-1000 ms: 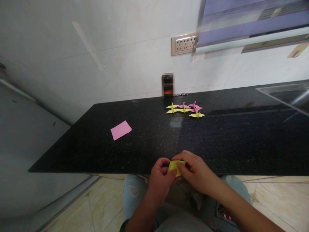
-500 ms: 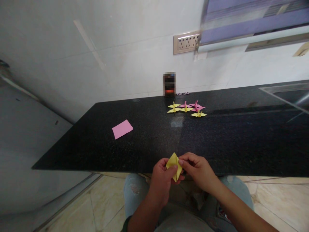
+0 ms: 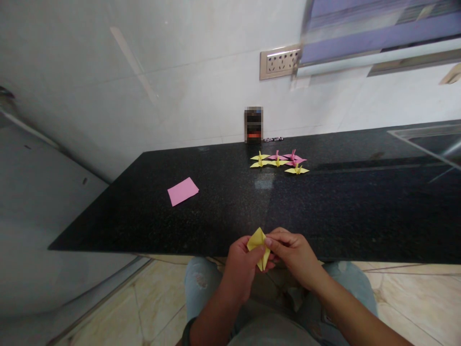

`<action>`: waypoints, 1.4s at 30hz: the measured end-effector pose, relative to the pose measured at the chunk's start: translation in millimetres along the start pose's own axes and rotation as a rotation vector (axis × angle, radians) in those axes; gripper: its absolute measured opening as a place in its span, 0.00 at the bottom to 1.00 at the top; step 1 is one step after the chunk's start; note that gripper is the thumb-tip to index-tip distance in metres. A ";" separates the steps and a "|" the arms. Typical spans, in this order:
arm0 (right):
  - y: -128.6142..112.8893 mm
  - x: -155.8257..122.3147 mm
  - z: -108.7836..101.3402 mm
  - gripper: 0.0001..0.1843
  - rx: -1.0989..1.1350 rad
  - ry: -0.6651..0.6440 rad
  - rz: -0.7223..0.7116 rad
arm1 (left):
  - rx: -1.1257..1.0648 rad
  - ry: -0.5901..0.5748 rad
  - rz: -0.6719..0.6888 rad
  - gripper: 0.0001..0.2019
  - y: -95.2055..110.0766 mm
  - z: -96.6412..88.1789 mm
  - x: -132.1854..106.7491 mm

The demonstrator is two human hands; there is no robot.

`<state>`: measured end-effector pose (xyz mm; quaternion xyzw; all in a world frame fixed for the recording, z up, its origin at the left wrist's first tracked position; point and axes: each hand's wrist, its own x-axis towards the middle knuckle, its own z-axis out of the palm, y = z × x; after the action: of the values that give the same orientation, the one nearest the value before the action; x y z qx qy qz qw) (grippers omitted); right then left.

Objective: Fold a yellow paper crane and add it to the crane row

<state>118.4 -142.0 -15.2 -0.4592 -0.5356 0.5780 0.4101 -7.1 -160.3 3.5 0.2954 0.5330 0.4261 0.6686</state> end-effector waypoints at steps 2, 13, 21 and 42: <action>-4.1 0.2 -3.2 0.12 -0.039 -0.061 -0.021 | -0.004 -0.007 -0.022 0.10 0.8 -1.1 0.5; -2.7 1.8 -6.6 0.12 -0.049 -0.151 -0.043 | 0.045 -0.101 -0.020 0.08 1.8 -5.2 0.9; -3.2 0.4 -3.1 0.12 0.028 -0.081 0.008 | 0.099 -0.091 0.016 0.08 3.7 -2.3 -0.6; -4.5 -0.4 -1.3 0.09 0.117 -0.105 0.043 | 0.141 -0.079 0.034 0.11 5.5 0.8 -3.1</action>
<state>119.6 -141.7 -10.6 -0.4151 -0.5116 0.6403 0.3950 -7.9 -160.4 9.8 0.3671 0.5298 0.3869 0.6594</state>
